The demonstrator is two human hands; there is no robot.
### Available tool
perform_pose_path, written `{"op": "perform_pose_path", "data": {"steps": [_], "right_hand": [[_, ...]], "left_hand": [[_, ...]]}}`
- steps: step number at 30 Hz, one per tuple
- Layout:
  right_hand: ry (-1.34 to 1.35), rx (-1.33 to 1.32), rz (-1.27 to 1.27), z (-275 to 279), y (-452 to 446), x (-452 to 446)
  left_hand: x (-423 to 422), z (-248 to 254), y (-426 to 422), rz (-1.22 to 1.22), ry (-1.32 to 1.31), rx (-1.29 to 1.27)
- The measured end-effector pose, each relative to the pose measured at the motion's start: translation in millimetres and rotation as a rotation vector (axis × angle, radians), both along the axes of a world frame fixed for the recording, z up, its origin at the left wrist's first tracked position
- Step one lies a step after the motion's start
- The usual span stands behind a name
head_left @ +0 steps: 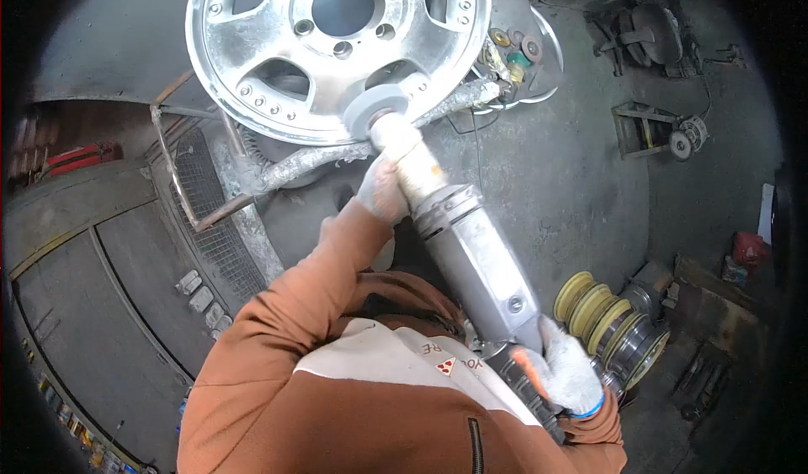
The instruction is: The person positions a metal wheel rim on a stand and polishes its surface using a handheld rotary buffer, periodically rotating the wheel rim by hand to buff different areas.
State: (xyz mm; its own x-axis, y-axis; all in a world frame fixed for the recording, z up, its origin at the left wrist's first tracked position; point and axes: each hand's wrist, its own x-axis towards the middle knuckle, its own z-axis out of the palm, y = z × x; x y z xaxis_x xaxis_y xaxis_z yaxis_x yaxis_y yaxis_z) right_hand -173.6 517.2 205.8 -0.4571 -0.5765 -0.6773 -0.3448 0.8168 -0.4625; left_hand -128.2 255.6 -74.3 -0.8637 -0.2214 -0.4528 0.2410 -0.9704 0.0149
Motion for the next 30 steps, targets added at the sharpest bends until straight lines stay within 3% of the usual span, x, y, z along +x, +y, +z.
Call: {"op": "perform_pose_path", "data": {"steps": [7,9,13,15,17,18,20,23,26,30], "right_hand": [[-0.064,0.05,-0.049,-44.5,9.2,32.8],[-0.083,-0.071,-0.075,-62.9,21.2,26.6],[-0.155,0.09,-0.165,-75.5,34.4,-11.1],[-0.11,0.12,-0.094,-104.3,69.7,-31.9],[-0.166,0.112,-0.199,-126.9,88.9,-55.6],[-0.064,-0.026,-0.138,-142.1,102.0,-65.0],[-0.032,-0.036,-0.12,-158.2,107.5,-88.0],[0.027,-0.089,-0.137,-187.6,118.0,-102.1],[-0.091,0.015,-0.241,-220.3,126.2,-102.4],[-0.076,-0.159,-0.181,-240.6,113.2,-82.7]], "left_hand": [[46.5,2.3,-14.5,-0.037,-0.061,-0.097],[39.6,-5.0,-10.1,-0.059,-0.07,-0.128],[-2.3,-23.4,16.3,-0.007,-0.051,-0.156],[-30.5,-27.8,29.9,-0.008,0.027,-0.17],[-63.8,-34.6,43.0,0.018,0.006,-0.285],[-76.7,-32.8,49.0,0.048,-0.027,-0.334],[-97.2,-27.4,57.3,0.081,-0.091,-0.406],[-98.8,-32.7,66.0,0.098,-0.068,-0.483],[-81.4,-37.3,72.1,0.172,-0.181,-0.516],[-38.4,-42.3,63.4,0.082,-0.31,-0.504]]}}
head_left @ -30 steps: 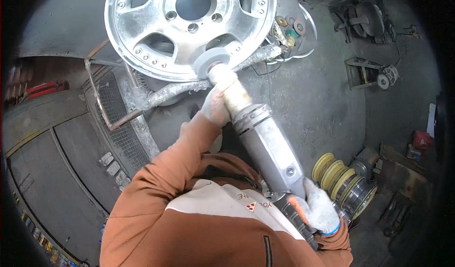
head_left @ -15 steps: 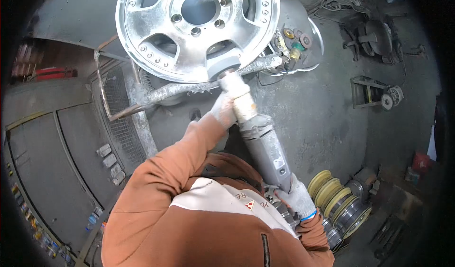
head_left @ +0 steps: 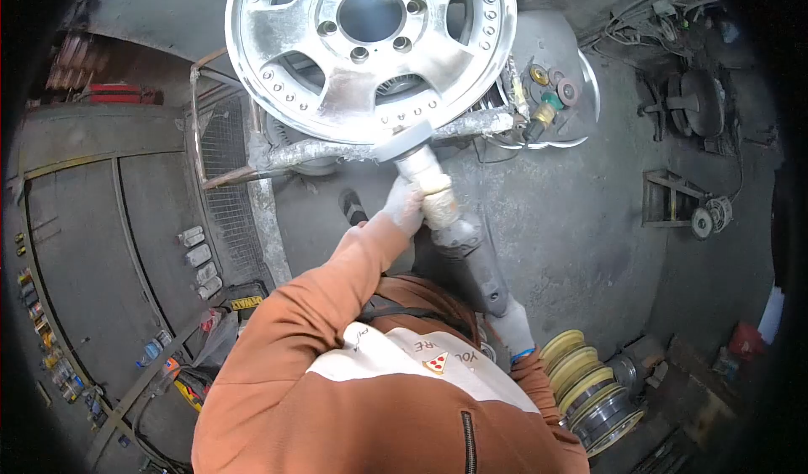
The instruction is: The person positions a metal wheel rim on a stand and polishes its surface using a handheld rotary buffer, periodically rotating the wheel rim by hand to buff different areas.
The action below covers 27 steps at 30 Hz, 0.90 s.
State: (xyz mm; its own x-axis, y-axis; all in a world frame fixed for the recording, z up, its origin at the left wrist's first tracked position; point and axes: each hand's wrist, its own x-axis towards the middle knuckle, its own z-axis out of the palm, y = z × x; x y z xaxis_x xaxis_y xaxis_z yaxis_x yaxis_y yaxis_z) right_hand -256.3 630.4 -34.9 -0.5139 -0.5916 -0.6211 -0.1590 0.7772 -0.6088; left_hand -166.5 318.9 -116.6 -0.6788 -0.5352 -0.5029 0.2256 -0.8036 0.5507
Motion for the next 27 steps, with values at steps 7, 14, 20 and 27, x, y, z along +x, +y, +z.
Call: {"op": "perform_pose_path", "data": {"steps": [7,14,20,27], "right_hand": [[-0.014,0.062,0.173,-26.8,-31.1,16.8],[0.038,0.035,0.12,-19.5,-12.5,-24.4],[0.205,0.037,0.003,25.3,-4.5,-56.4],[0.105,-0.069,0.189,6.9,-34.6,-26.2]], "left_hand": [[69.1,-2.8,-28.0,0.121,0.036,0.079],[-1.4,24.0,-21.3,0.076,-0.04,0.098],[-63.6,29.0,-7.6,0.074,0.089,0.137],[26.4,7.3,-20.5,0.258,0.094,0.097]]}}
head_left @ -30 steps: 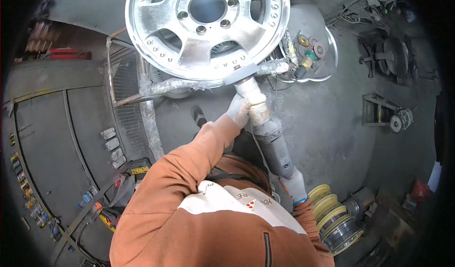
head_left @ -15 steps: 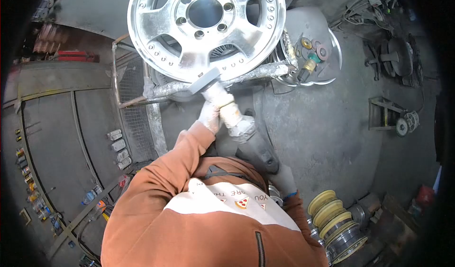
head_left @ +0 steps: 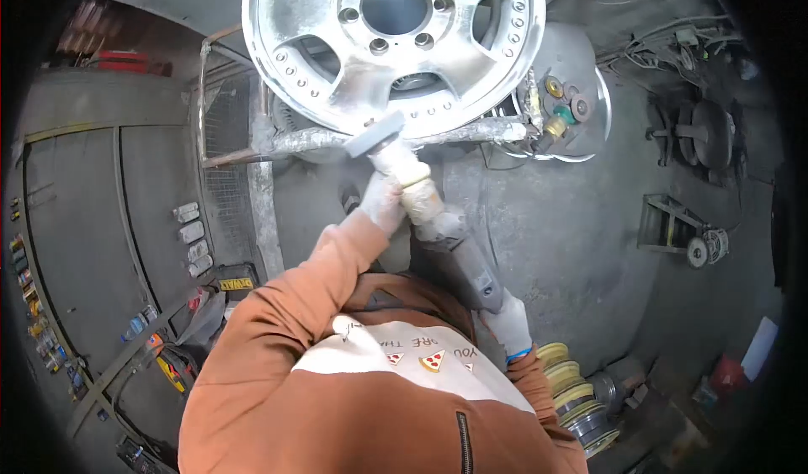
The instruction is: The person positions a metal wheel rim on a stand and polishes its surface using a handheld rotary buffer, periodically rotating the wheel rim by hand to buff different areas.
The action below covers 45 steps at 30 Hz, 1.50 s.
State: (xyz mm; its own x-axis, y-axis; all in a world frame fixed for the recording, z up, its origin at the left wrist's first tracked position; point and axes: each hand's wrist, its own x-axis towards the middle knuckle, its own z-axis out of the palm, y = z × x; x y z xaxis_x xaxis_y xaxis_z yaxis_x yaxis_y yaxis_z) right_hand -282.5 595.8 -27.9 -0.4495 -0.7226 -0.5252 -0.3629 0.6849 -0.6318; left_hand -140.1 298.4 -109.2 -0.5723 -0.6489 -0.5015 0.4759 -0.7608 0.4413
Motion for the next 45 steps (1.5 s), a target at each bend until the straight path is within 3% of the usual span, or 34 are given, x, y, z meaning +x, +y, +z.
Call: {"op": "perform_pose_path", "data": {"steps": [6,10,11,14,16,19,21,27,31,36,38,40,45], "right_hand": [[0.006,-0.005,0.039,-7.4,-11.3,7.6],[0.093,-0.024,-0.002,-0.8,11.3,-24.5],[0.015,0.182,-0.091,8.7,16.7,-34.8],[0.129,0.123,-0.111,17.8,29.5,-50.8],[0.149,0.073,-0.124,23.3,26.7,-52.6],[-0.011,0.295,-0.242,25.6,18.8,-47.6],[0.04,0.051,-0.097,2.0,28.4,-37.4],[0.012,-0.016,0.057,-26.1,-15.2,6.1],[-0.029,-0.042,0.058,-29.7,-26.7,0.5],[0.01,-0.035,0.063,-32.0,8.6,-44.6],[0.025,-0.075,-0.06,-25.9,20.4,-61.6],[0.068,-0.034,-0.051,-30.4,33.9,-83.1],[-0.014,0.107,-0.11,-39.5,27.1,-84.6]], "left_hand": [[17.0,1.5,-14.9,-0.025,-0.081,-0.029],[-28.5,-1.0,6.4,-0.057,-0.017,-0.046],[-41.4,-2.8,12.6,-0.076,0.022,-0.041],[-76.7,-3.9,24.0,-0.161,0.208,-0.072],[-83.5,-5.6,27.9,-0.172,0.19,-0.093],[-71.6,-9.5,29.9,-0.16,0.177,-0.121],[-48.1,-4.6,21.5,-0.146,0.069,-0.082],[26.3,-2.4,-15.1,-0.041,0.026,-0.052],[27.4,7.8,-16.2,0.009,-0.03,-0.033],[-33.4,-15.4,14.0,-0.031,0.117,-0.043],[-60.2,-11.0,26.9,-0.107,0.215,-0.046],[-84.0,-12.1,36.9,-0.055,0.131,-0.074],[-60.9,-20.6,35.2,-0.106,0.331,0.031]]}}
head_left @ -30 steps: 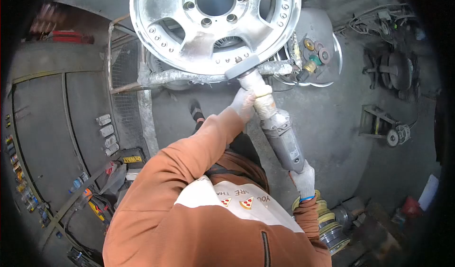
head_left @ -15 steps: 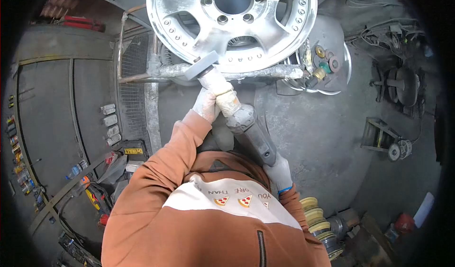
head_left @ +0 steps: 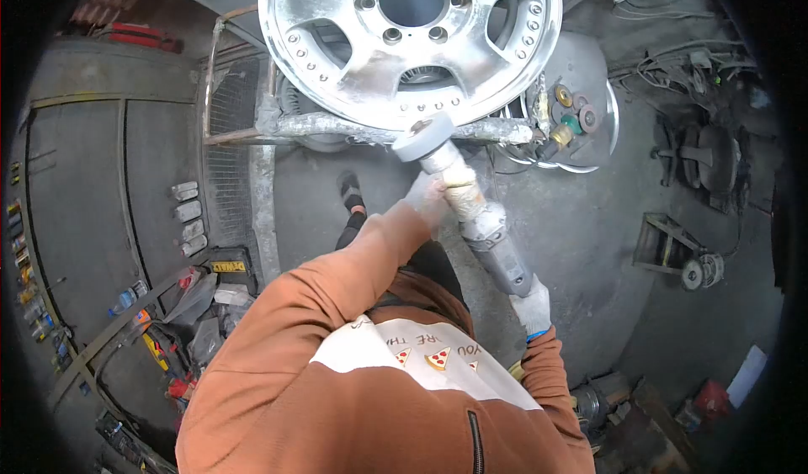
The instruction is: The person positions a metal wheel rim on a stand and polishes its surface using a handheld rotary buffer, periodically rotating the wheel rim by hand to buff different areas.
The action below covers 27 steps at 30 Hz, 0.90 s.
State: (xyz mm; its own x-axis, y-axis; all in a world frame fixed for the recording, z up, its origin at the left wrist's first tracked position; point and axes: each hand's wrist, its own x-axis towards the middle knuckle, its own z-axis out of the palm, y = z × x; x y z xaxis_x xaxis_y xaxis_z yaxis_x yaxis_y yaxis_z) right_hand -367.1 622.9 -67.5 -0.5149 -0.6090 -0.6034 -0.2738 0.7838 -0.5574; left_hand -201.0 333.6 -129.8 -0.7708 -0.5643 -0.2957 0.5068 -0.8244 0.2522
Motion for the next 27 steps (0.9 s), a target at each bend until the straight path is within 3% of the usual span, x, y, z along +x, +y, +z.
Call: {"op": "perform_pose_path", "data": {"steps": [2,3,7,10,21,23,27], "right_hand": [[0.029,-0.195,0.118,-13.5,-17.9,18.5],[0.023,-0.2,0.125,-23.5,-24.8,27.1],[0.015,-0.214,0.248,-43.5,-53.3,67.0],[0.004,-0.13,0.282,-46.1,-60.6,70.3],[0.134,-0.187,0.137,-26.1,13.2,-26.9],[0.133,-0.16,0.127,-24.2,9.6,-35.6],[0.077,-0.18,0.201,-25.4,-16.9,-28.6]], "left_hand": [[30.1,-16.4,-1.9,0.116,-0.215,-0.268],[44.2,-16.5,-7.6,0.152,-0.118,-0.004],[89.6,14.3,-35.8,0.207,-0.382,-0.033],[99.4,18.3,-43.7,0.179,-0.4,0.036],[-33.8,-2.0,7.9,0.084,-0.103,-0.069],[-33.3,-1.1,13.1,0.144,-0.173,-0.102],[-2.7,0.7,9.5,0.13,-0.066,-0.05]]}}
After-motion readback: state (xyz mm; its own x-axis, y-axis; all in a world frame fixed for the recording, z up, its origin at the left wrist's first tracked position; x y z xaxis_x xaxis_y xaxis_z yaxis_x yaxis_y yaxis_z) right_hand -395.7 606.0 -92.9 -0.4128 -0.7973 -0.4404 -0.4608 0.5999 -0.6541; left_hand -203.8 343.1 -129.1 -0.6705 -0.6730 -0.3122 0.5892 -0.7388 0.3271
